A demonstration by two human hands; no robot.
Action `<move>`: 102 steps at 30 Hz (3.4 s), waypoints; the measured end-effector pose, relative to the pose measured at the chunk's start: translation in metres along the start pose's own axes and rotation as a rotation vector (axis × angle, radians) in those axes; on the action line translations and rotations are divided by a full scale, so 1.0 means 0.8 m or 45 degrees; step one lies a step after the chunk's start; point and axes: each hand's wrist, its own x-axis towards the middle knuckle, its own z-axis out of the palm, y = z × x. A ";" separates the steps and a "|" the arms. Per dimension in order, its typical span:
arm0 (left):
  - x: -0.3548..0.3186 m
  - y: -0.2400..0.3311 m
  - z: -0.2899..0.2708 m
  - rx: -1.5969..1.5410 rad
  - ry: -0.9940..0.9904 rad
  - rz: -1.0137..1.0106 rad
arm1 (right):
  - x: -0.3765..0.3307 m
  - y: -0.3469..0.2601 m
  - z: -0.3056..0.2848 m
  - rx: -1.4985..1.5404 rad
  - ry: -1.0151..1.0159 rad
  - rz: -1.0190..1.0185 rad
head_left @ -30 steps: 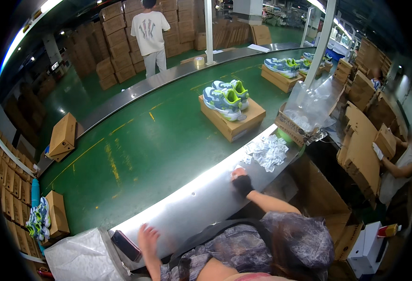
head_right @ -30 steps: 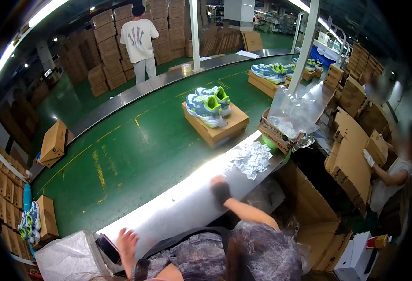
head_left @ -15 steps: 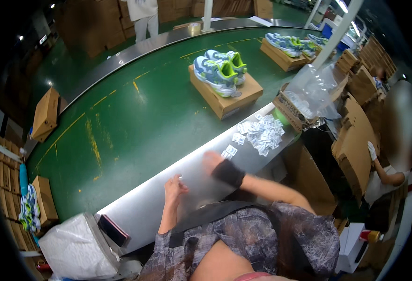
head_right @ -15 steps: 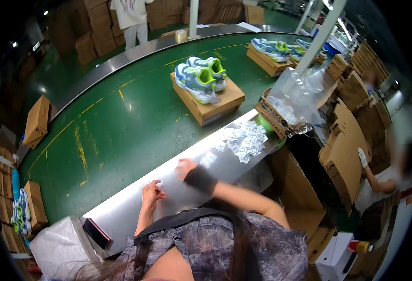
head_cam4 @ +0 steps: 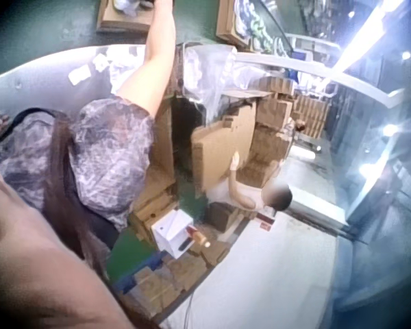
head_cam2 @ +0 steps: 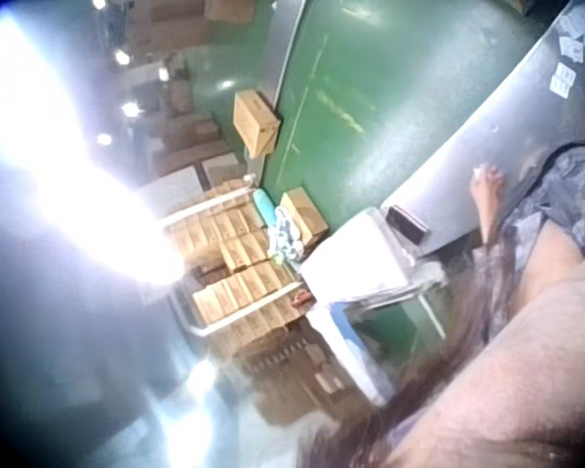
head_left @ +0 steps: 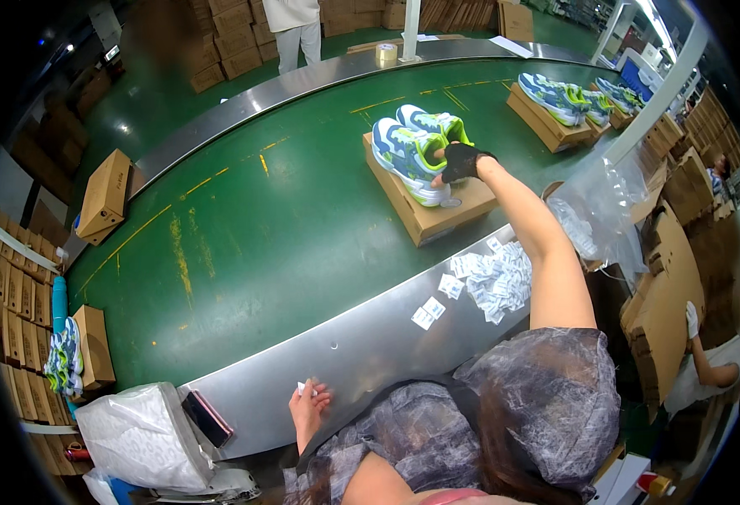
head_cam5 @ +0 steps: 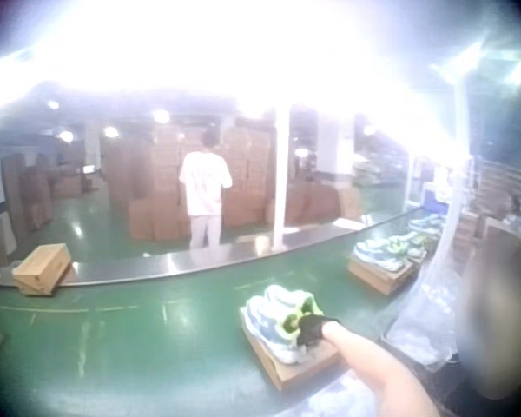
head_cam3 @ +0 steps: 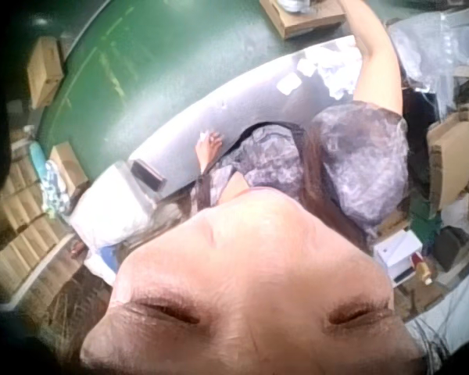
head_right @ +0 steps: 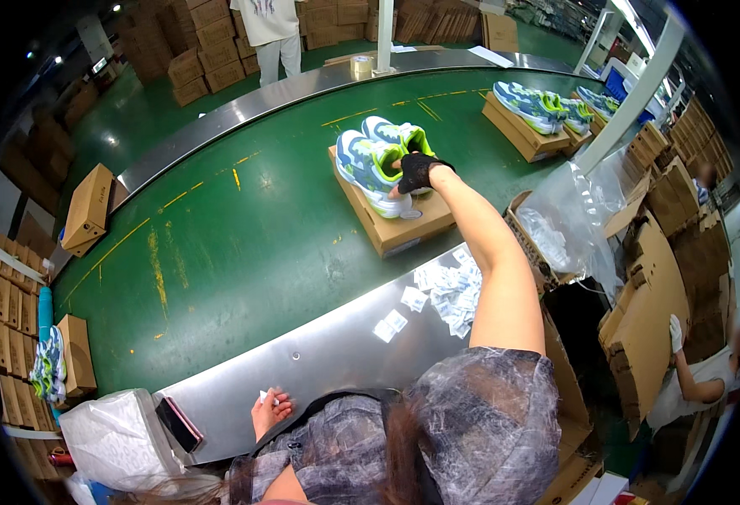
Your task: The person repeatedly packs pairs of sneakers into cardboard boxes on a conveyor belt. They place tissue paper inside the box, insert the shoes, add a small tag, and close the box before moving it down the line.
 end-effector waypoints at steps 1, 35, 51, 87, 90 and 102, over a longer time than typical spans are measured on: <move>-0.002 -0.007 -0.002 -0.015 0.026 -0.001 | 0.002 0.001 0.005 0.059 0.032 -0.018; 0.100 0.120 0.136 0.944 -0.421 0.300 | -0.044 -0.090 0.182 0.022 0.363 -0.327; 0.058 0.172 0.233 0.963 -0.103 1.161 | -0.087 -0.159 0.132 0.330 0.553 -0.642; -0.039 0.195 -0.559 1.639 1.468 0.748 | -0.044 -0.608 0.263 0.180 -0.394 -0.939; -0.027 0.207 -0.576 1.552 1.379 0.787 | -0.044 -0.645 0.275 0.171 -0.279 -0.946; -0.111 0.413 -0.424 0.710 0.961 1.466 | -0.085 -0.721 0.232 0.810 0.005 -1.122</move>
